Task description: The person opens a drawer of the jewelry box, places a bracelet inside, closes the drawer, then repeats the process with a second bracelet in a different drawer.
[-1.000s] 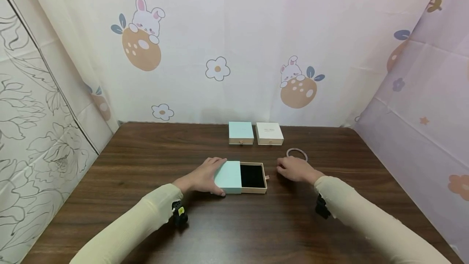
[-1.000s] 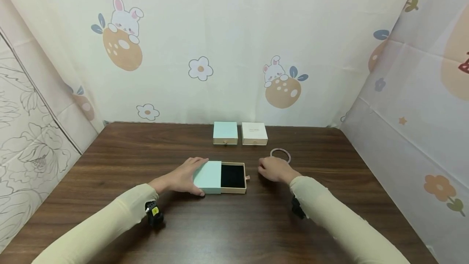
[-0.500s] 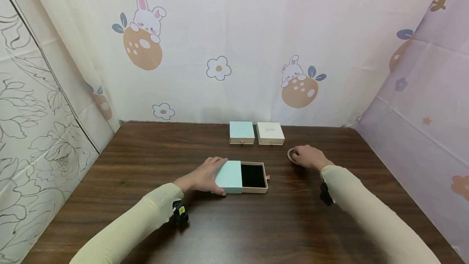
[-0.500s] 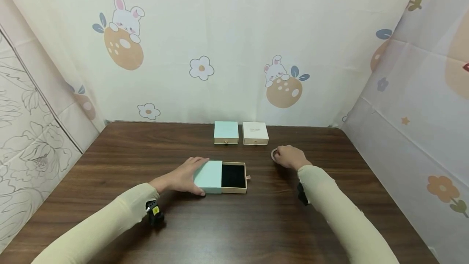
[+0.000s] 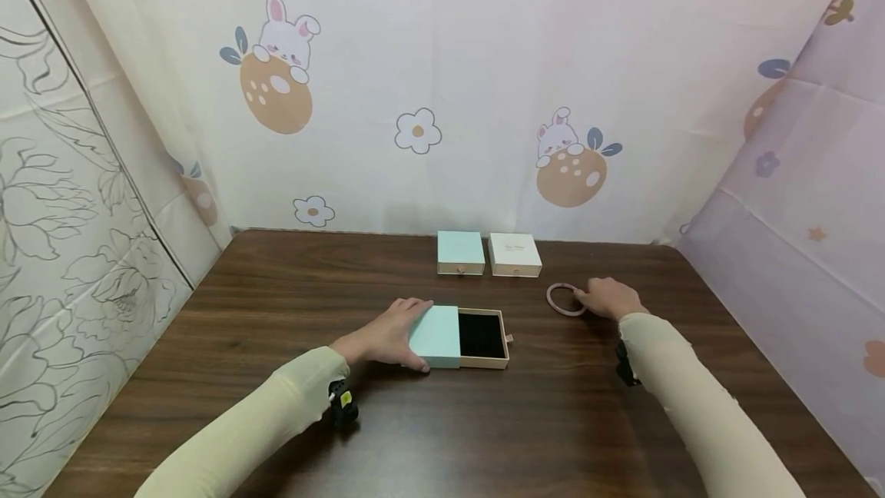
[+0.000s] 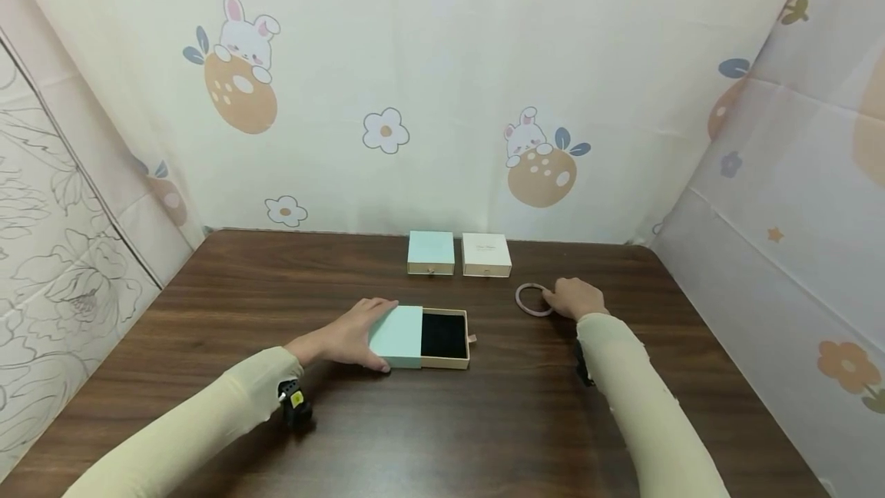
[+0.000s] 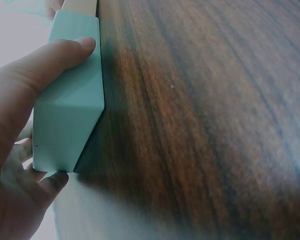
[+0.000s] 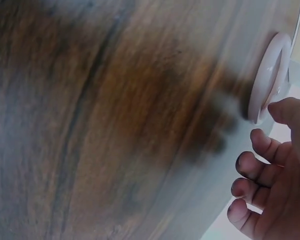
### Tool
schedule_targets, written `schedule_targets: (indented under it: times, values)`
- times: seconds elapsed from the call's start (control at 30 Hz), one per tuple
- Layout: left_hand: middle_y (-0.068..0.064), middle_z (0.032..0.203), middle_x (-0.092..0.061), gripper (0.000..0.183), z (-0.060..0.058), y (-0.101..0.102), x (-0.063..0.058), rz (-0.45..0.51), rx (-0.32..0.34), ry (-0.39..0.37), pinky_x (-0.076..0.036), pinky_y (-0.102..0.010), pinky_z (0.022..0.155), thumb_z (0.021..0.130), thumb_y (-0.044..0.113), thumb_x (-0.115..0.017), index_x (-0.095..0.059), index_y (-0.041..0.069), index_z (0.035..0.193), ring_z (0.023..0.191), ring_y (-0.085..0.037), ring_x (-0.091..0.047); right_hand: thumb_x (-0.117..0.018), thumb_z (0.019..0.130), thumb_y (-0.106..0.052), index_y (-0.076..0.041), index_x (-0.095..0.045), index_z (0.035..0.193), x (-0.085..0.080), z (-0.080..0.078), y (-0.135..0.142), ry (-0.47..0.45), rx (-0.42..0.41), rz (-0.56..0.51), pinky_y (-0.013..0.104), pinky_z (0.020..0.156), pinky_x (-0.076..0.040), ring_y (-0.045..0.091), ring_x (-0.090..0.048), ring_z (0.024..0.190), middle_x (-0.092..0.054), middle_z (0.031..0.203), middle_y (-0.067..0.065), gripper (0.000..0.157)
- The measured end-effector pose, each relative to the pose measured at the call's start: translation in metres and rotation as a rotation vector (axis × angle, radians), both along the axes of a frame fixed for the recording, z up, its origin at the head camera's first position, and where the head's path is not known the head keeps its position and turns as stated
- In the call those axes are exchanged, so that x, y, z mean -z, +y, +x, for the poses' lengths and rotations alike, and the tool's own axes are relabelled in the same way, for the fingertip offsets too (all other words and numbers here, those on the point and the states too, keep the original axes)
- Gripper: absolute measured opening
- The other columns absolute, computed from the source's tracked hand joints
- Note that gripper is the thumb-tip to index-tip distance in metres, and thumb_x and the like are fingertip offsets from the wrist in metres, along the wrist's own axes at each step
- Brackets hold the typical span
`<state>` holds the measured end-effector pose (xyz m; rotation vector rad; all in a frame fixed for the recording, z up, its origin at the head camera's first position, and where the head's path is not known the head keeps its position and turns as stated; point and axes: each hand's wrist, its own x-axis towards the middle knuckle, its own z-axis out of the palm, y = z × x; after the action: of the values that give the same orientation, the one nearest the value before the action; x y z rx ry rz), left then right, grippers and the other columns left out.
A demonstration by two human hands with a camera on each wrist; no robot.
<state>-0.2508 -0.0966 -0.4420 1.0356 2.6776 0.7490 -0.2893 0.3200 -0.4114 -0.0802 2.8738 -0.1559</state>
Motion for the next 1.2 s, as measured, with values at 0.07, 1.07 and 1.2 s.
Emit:
schedule_targets:
  times: [0.07,1.07,1.2]
  values:
    - [-0.012,0.142,-0.038,0.103,0.001,0.001,0.0,0.001,0.001,-0.003,-0.038,-0.043,0.096,0.067,0.039,-0.084,-0.03,0.002,0.148,0.123,-0.026,-0.035,-0.043,0.101,-0.032,0.009,-0.056,0.106,0.002,0.0,0.002,-0.009,-0.001,0.008,0.042,0.062,-0.04,0.025,-0.05,0.068,-0.057,0.084,0.015,0.043]
    - [-0.012,0.142,-0.038,0.104,-0.001,0.0,0.002,0.009,-0.007,-0.01,-0.037,-0.043,0.097,0.067,0.039,-0.084,-0.03,0.003,0.148,0.124,-0.026,-0.035,-0.036,0.1,-0.01,-0.004,-0.054,0.079,0.019,-0.001,0.008,0.049,-0.212,0.089,0.038,0.057,-0.042,0.02,-0.049,0.058,-0.05,0.066,0.006,0.028]
    - [-0.011,0.142,-0.038,0.104,0.0,0.0,0.002,0.006,-0.008,-0.012,-0.037,-0.042,0.097,0.067,0.04,-0.084,-0.03,0.003,0.148,0.124,-0.026,-0.034,-0.038,0.1,-0.011,-0.003,-0.055,0.081,0.018,0.001,0.004,0.056,-0.221,0.095,0.038,0.056,-0.043,0.02,-0.05,0.058,-0.051,0.067,0.006,0.027]
